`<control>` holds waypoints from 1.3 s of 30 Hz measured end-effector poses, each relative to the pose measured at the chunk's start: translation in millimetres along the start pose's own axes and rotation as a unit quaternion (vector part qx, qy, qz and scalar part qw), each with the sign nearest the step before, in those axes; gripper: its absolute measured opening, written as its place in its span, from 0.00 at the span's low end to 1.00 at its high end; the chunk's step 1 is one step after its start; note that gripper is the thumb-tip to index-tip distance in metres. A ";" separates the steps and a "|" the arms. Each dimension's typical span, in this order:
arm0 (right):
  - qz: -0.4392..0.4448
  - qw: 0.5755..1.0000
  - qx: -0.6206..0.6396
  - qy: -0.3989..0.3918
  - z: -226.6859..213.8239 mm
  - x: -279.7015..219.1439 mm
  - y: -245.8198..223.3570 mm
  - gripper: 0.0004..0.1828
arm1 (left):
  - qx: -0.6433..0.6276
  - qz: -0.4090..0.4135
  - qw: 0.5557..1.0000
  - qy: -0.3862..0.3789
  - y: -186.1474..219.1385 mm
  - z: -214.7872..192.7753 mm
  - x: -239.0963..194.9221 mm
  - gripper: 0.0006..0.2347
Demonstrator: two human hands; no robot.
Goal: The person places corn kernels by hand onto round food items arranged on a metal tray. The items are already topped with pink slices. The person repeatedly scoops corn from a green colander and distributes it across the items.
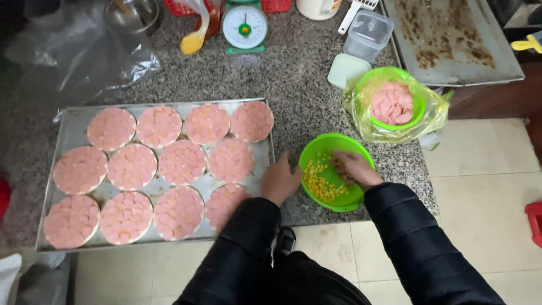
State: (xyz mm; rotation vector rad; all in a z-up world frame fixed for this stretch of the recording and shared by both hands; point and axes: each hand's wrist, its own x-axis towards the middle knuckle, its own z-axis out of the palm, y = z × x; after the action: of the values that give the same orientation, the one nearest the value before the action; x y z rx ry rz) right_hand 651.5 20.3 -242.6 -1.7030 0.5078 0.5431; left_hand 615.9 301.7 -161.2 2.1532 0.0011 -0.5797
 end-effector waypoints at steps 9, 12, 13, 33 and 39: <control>-0.032 0.939 -0.338 0.064 -27.6 47.3 34.0 0.22 | 0.005 -0.011 1.000 0.019 5.7 -35.2 -32.8 0.30; -0.008 0.999 0.010 0.045 -18.1 27.7 23.8 0.28 | -0.012 0.029 0.999 0.035 -20.9 -37.8 -23.8 0.27; -0.012 0.999 0.007 0.039 -1.9 10.0 4.0 0.28 | -0.013 0.026 0.999 0.043 -24.1 -39.7 -25.2 0.27; 0.139 0.931 0.331 -0.072 588.3 28.2 -166.6 0.25 | 0.233 0.190 0.938 0.170 -292.0 -372.7 -45.0 0.20; 0.123 0.948 0.281 -0.078 652.4 98.4 -172.1 0.29 | 0.085 0.064 0.986 0.126 -287.4 -435.2 -60.1 0.23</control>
State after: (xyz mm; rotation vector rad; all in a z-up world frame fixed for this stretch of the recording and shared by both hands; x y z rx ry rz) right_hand 780.0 688.7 -282.1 -1.0495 0.6896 0.6345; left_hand 679.1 822.4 -137.0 2.3604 -0.0498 -0.2373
